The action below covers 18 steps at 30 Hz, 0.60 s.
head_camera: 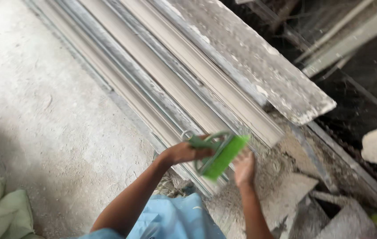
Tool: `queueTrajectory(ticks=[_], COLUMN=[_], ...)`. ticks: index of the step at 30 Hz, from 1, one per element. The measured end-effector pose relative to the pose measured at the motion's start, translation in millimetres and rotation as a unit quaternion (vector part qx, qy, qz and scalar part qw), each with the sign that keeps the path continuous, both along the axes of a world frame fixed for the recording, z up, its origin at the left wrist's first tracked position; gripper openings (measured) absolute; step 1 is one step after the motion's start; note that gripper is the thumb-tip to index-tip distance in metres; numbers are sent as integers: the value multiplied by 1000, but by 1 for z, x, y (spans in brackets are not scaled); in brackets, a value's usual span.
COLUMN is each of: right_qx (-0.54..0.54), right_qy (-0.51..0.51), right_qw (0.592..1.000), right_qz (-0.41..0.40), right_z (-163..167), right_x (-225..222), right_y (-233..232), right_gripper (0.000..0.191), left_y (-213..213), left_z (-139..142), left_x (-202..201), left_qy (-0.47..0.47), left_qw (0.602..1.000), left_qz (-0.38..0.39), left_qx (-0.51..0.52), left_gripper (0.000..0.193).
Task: The person scrapes residual plaster from the grooves of a long cornice mold using a small scraper, working along each cavity section by section. They then brush loose plaster dust out of the mold with a green brush and lift the finished molded cornice strip out of the mold.
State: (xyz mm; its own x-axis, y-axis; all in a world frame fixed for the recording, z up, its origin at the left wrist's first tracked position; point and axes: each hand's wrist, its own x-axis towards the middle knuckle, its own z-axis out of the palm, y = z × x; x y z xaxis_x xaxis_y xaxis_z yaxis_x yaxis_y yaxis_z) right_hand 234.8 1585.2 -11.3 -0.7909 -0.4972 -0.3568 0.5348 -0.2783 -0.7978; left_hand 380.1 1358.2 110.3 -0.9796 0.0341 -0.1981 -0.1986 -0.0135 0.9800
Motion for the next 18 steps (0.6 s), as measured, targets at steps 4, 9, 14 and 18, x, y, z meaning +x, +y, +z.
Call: queueTrajectory(ticks=[4,9,14,18], right_qx=[-124,-79,-60,61], right_qy=[-225,-251,-210,-237], right_qw=[956,931,918,900], right_qz=[144,253,331,360], right_z=[34,64,43,6], right_x=[67,114,146,200], right_y=[-79,-154,-232,-334], right_gripper=[81,84,75,74], left_y=[-20,-83,-164,-224], left_z=[-12,-53,-58,-48], left_x=[81,153,247,300], left_qy=[18,-59,-132,-15], left_qw=[995,911,887,929], left_qz=[91,359,434,371], left_qx=[-29,-196,-91,-3], left_gripper=[58,47,46,46])
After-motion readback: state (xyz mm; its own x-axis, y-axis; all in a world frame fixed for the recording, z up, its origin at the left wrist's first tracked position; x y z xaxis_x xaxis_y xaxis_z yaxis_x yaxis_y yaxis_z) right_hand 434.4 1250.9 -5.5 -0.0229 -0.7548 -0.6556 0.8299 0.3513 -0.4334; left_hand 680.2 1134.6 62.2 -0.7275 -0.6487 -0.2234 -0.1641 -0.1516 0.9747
